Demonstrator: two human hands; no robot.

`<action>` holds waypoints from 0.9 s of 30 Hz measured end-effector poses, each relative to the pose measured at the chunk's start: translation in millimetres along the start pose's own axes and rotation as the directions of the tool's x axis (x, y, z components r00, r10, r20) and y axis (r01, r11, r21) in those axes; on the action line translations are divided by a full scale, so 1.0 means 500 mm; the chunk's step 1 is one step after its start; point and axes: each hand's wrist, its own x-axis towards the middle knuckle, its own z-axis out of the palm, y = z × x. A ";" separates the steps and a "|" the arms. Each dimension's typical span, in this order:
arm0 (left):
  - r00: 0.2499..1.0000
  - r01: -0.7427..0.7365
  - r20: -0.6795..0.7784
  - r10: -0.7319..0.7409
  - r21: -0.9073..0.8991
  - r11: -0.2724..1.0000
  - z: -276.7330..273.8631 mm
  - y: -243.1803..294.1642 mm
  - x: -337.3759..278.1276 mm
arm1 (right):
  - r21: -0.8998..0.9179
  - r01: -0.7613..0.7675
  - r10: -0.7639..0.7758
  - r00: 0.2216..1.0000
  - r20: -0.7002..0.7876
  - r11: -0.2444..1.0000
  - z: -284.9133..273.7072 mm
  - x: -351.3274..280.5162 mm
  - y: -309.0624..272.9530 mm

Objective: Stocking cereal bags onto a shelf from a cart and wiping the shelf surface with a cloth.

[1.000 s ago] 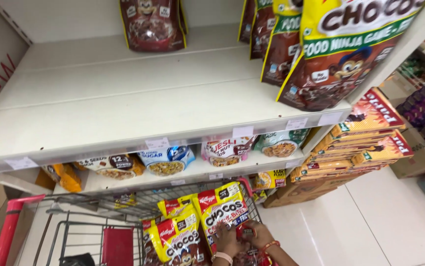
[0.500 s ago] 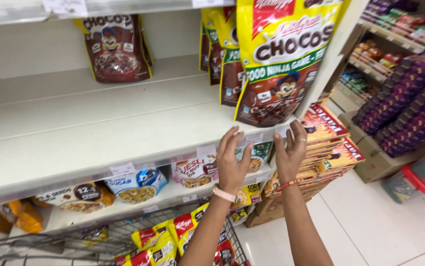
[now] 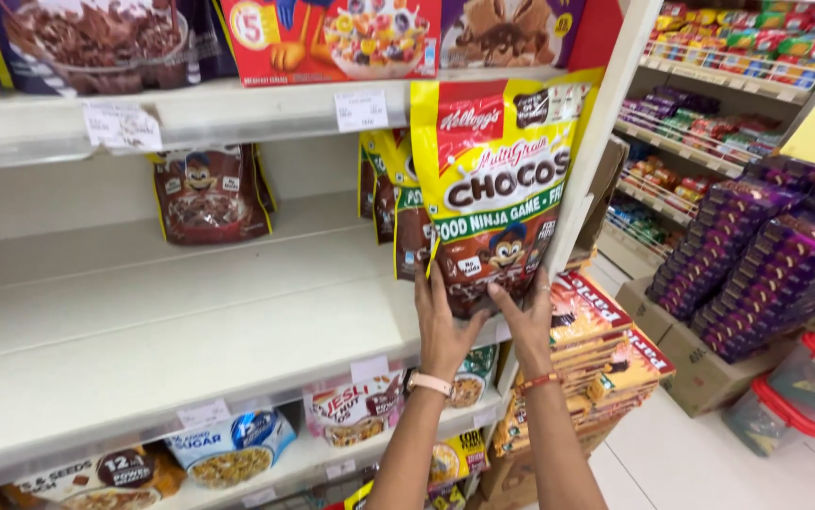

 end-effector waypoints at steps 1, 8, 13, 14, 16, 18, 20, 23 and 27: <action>1.000 -0.016 -0.009 0.016 -0.003 1.000 0.004 -0.006 -0.004 | 0.005 0.017 -0.017 1.000 -0.001 1.000 0.000 -0.003 0.001; 0.994 0.077 -0.082 -0.071 0.065 0.995 0.003 0.004 0.021 | 0.075 -0.037 0.041 0.998 -0.055 0.997 0.011 -0.001 0.007; 0.964 0.260 -0.042 -0.261 -0.040 0.965 -0.038 0.053 0.024 | 0.082 -0.055 0.062 0.993 -0.097 0.995 0.003 -0.038 -0.002; 0.973 0.208 -0.073 -0.217 -0.111 0.972 -0.053 0.069 0.024 | 0.091 -0.081 0.090 0.991 -0.098 0.993 0.000 -0.047 -0.013; 0.977 0.161 -0.109 -0.182 -0.172 0.972 -0.079 0.094 0.012 | 0.102 -0.117 0.127 0.988 -0.093 0.988 -0.011 -0.070 -0.019; 0.971 0.182 -0.099 -0.218 -0.288 0.940 -0.103 0.111 -0.004 | 0.196 -0.163 0.178 0.982 -0.061 0.967 -0.024 -0.095 -0.010; 0.963 0.203 -0.088 -0.253 -0.376 0.904 -0.131 0.127 -0.028 | 0.249 -0.151 0.161 0.987 -0.018 0.957 -0.038 -0.131 -0.025; 0.958 0.201 -0.080 -0.275 -0.499 0.843 -0.177 0.128 -0.092 | 0.360 -0.064 0.030 0.995 0.097 0.931 -0.065 -0.198 -0.006; 0.949 0.207 -0.037 -0.312 -0.673 0.710 -0.238 0.099 -0.209 | 0.241 0.108 -0.156 0.970 0.189 0.964 -0.037 -0.302 -0.095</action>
